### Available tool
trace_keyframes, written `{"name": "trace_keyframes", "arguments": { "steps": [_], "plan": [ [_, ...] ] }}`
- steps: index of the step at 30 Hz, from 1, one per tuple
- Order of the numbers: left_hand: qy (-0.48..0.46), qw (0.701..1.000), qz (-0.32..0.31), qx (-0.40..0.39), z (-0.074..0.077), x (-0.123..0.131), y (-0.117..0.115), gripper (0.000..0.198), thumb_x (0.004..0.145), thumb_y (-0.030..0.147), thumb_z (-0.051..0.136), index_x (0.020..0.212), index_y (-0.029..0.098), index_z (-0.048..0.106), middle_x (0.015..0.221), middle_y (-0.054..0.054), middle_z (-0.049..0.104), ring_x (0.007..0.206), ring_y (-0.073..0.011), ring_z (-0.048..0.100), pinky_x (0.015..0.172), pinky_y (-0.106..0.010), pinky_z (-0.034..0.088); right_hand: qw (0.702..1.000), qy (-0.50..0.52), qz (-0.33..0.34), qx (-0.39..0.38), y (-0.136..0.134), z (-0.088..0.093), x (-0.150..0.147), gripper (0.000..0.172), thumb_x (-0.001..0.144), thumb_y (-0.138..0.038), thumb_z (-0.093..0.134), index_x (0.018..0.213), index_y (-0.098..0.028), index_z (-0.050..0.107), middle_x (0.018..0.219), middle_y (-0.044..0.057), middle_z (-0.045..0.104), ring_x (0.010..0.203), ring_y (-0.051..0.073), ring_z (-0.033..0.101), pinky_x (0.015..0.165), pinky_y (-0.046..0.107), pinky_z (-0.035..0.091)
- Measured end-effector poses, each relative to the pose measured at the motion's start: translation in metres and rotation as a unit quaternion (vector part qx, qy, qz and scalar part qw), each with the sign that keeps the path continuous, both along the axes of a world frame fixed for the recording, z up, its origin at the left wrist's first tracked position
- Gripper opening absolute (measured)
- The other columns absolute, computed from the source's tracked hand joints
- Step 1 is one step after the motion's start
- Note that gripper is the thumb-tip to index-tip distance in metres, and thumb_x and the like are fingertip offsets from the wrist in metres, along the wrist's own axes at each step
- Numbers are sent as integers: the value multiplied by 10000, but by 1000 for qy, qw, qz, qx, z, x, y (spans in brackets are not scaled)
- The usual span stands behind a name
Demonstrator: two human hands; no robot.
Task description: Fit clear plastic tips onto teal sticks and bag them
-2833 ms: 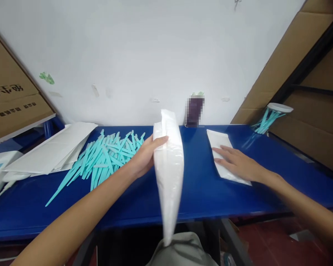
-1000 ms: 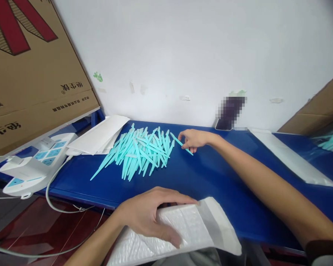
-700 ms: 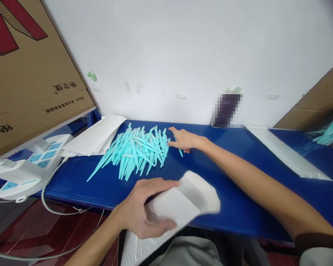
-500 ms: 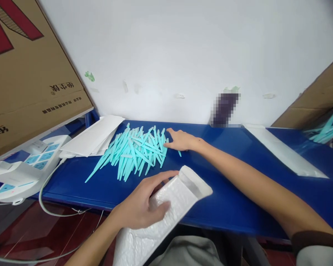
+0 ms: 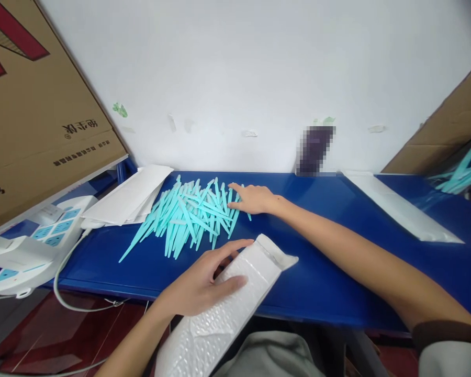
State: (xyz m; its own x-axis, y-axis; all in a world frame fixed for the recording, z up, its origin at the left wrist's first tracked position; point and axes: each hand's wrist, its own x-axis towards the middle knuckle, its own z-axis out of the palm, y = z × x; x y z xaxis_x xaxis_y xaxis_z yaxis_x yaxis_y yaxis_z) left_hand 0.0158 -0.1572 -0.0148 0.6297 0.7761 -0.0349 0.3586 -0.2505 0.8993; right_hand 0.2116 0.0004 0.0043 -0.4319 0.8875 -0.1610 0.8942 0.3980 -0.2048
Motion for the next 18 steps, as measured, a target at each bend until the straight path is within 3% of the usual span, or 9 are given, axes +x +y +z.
{"name": "trace_keyframes", "arguments": {
  "steps": [4, 8, 13, 15, 18],
  "plan": [
    [28, 999, 13, 24, 0, -1, 0, 496, 1001, 487, 580, 1468, 322, 555, 1189, -65, 677, 864, -188, 571, 732, -304, 458, 999, -20, 29, -37, 7, 9, 14, 912, 913, -708, 527, 1667, -281, 242, 1542, 186, 540, 1345, 421, 558, 1041, 541, 460],
    [37, 999, -13, 2, 1, -2, -1, 570, 987, 496, 598, 1521, 326, 490, 1372, -81, 633, 1083, -262, 617, 848, -342, 496, 996, -36, 41, -69, 20, 19, 36, 1080, 790, -663, 739, 1661, -241, 261, 1495, 174, 580, 1339, 382, 561, 1044, 466, 474],
    [22, 999, -33, -3, 6, 0, 1, 537, 1007, 442, 572, 1516, 295, 485, 1441, -82, 612, 1151, -264, 636, 931, -359, 514, 986, -43, 3, -164, 34, 29, 60, 1272, 601, -601, 911, 1628, -168, 299, 1189, 153, 726, 988, 303, 705, 791, 367, 548],
    [21, 999, -33, 8, 7, 1, 1, 517, 1006, 416, 574, 1501, 285, 501, 1430, -80, 624, 1131, -250, 649, 916, -346, 520, 980, -49, -4, -195, 37, 31, 62, 1252, 581, -597, 922, 1591, -136, 342, 1080, 141, 748, 870, 271, 707, 692, 337, 535],
    [24, 999, -35, 18, 6, 1, 1, 506, 1009, 405, 573, 1496, 289, 504, 1393, -71, 650, 1074, -227, 667, 860, -320, 530, 980, -54, 10, -191, 36, 30, 60, 1061, 585, -592, 916, 1443, -119, 511, 1000, 127, 757, 848, 265, 698, 668, 328, 513]
  ]
}}
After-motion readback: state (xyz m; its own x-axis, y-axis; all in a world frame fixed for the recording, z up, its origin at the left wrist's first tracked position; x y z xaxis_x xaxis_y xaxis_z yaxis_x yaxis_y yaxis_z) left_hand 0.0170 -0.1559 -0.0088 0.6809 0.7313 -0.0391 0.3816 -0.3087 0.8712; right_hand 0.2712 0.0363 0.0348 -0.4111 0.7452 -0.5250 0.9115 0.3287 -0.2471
